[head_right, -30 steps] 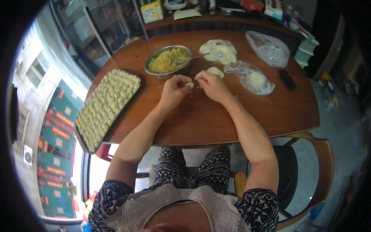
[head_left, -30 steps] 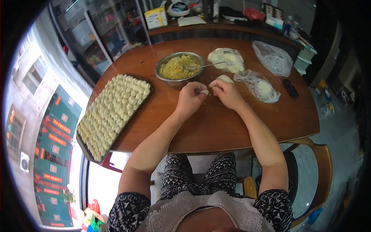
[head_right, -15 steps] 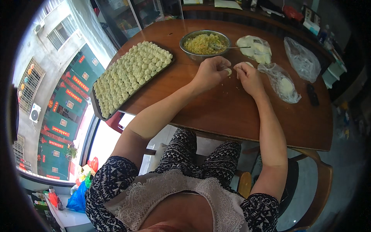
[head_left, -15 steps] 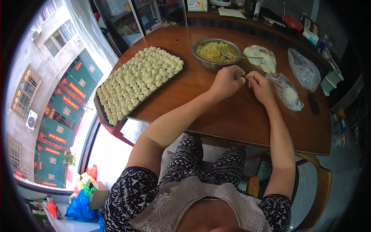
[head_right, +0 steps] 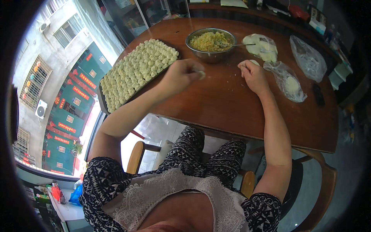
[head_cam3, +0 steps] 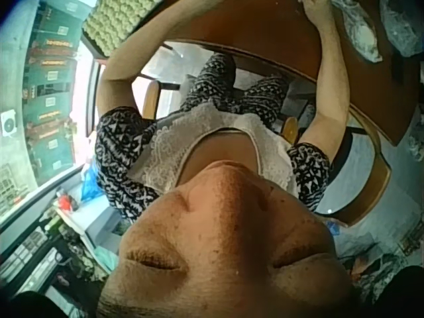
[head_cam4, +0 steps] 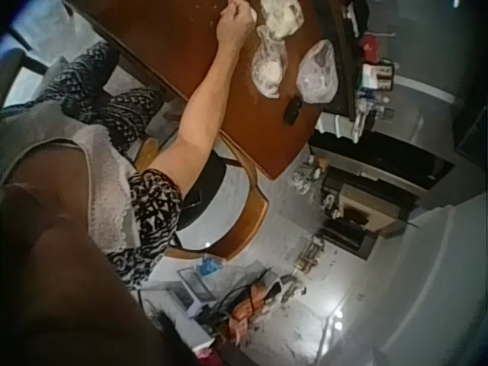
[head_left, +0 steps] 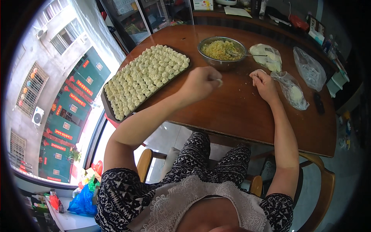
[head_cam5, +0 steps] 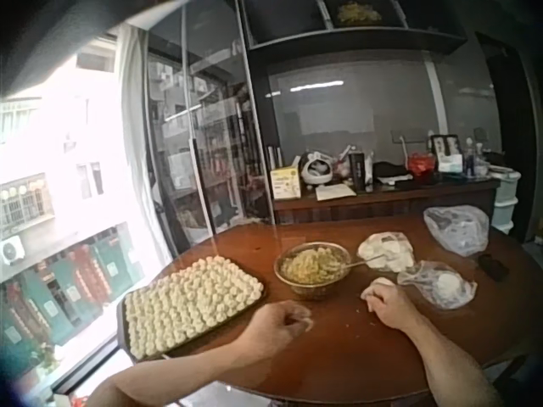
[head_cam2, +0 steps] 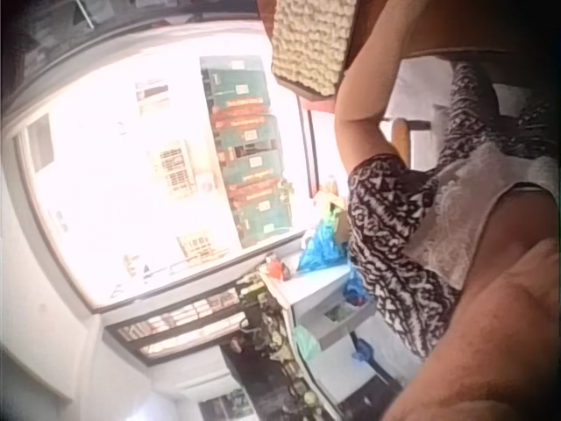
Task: The person is wrapping dumplings by placing filling on dough circles and pinching the edges closed.
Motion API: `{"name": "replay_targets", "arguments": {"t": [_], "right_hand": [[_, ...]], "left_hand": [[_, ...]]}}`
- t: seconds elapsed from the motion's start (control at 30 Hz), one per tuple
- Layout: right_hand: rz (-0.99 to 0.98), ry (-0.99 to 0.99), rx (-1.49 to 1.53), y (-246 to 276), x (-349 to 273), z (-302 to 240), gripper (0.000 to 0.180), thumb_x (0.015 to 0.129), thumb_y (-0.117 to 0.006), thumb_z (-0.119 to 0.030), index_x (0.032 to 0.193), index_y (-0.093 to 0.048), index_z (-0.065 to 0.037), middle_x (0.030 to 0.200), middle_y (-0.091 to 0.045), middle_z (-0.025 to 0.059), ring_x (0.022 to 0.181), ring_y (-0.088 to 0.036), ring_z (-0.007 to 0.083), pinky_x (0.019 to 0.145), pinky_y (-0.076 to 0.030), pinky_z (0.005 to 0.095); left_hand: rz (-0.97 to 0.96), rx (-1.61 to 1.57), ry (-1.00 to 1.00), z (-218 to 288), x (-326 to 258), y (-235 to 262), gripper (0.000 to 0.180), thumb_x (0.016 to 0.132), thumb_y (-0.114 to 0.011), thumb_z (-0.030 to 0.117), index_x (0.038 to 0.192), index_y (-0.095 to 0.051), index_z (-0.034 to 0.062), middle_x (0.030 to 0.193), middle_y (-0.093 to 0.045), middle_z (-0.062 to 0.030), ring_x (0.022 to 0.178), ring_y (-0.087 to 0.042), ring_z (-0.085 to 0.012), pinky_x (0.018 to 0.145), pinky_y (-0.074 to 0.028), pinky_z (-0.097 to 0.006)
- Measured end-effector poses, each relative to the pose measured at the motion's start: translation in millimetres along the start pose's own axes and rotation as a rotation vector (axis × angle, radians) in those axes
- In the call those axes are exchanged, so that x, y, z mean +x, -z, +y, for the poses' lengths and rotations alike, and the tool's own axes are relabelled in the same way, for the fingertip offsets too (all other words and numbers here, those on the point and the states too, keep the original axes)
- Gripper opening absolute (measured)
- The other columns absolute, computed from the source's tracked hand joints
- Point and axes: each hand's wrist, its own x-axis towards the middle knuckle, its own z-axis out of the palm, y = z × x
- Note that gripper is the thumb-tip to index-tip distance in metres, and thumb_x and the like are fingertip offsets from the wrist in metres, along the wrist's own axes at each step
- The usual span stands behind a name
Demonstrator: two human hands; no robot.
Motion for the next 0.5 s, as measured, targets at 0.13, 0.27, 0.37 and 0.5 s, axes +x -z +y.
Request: {"name": "replay_targets", "arguments": {"t": [0.13, 0.27, 0.37, 0.5], "right_hand": [[-0.013, -0.024, -0.015, 0, 0, -8, 0.015, 0.096, -0.054, -0.011, 0.095, -0.063, 0.001, 0.069, -0.058, 0.004, 0.064, -0.053, 0.0134, 0.062, -0.044, 0.0299], [-0.02, -0.039, -0.011, 0, -1, -9, 0.014, 0.097, -0.054, -0.01, 0.095, -0.063, 0.0, 0.068, -0.057, 0.0038, 0.063, -0.053, 0.0123, 0.061, -0.044, 0.0294], [-0.023, -0.057, 0.005, -1, -2, -6, 0.014, 0.097, -0.054, -0.01, 0.095, -0.063, 0.0, 0.067, -0.057, 0.0033, 0.063, -0.052, 0.0115, 0.061, -0.043, 0.0289], [-0.035, -0.064, 0.005, -2, -1, -7, 0.014, 0.096, -0.054, -0.01, 0.095, -0.063, 0.001, 0.067, -0.057, 0.0029, 0.063, -0.052, 0.0109, 0.06, -0.043, 0.0287]], "left_hand": [[0.06, -0.099, 0.212, -12, -19, 58, 0.018, 0.087, -0.065, 0.005, 0.104, -0.068, -0.0019, 0.088, -0.068, -0.0045, 0.08, -0.063, -0.0135, 0.069, -0.051, -0.027], [0.231, -0.243, 0.266, -45, -31, 117, 0.02, 0.087, -0.065, 0.004, 0.105, -0.065, -0.0036, 0.086, -0.067, -0.0075, 0.075, -0.065, -0.0155, 0.068, -0.054, -0.029], [0.36, -0.242, 0.282, -64, -35, 150, 0.022, 0.085, -0.067, 0.003, 0.105, -0.063, -0.0064, 0.081, -0.065, -0.0095, 0.07, -0.065, -0.0167, 0.064, -0.057, -0.03], [0.404, -0.142, 0.372, -98, -36, 184, 0.019, 0.085, -0.068, 0.002, 0.1, -0.062, -0.0069, 0.074, -0.064, -0.0095, 0.058, -0.063, -0.0162, 0.05, -0.055, -0.028]]}}
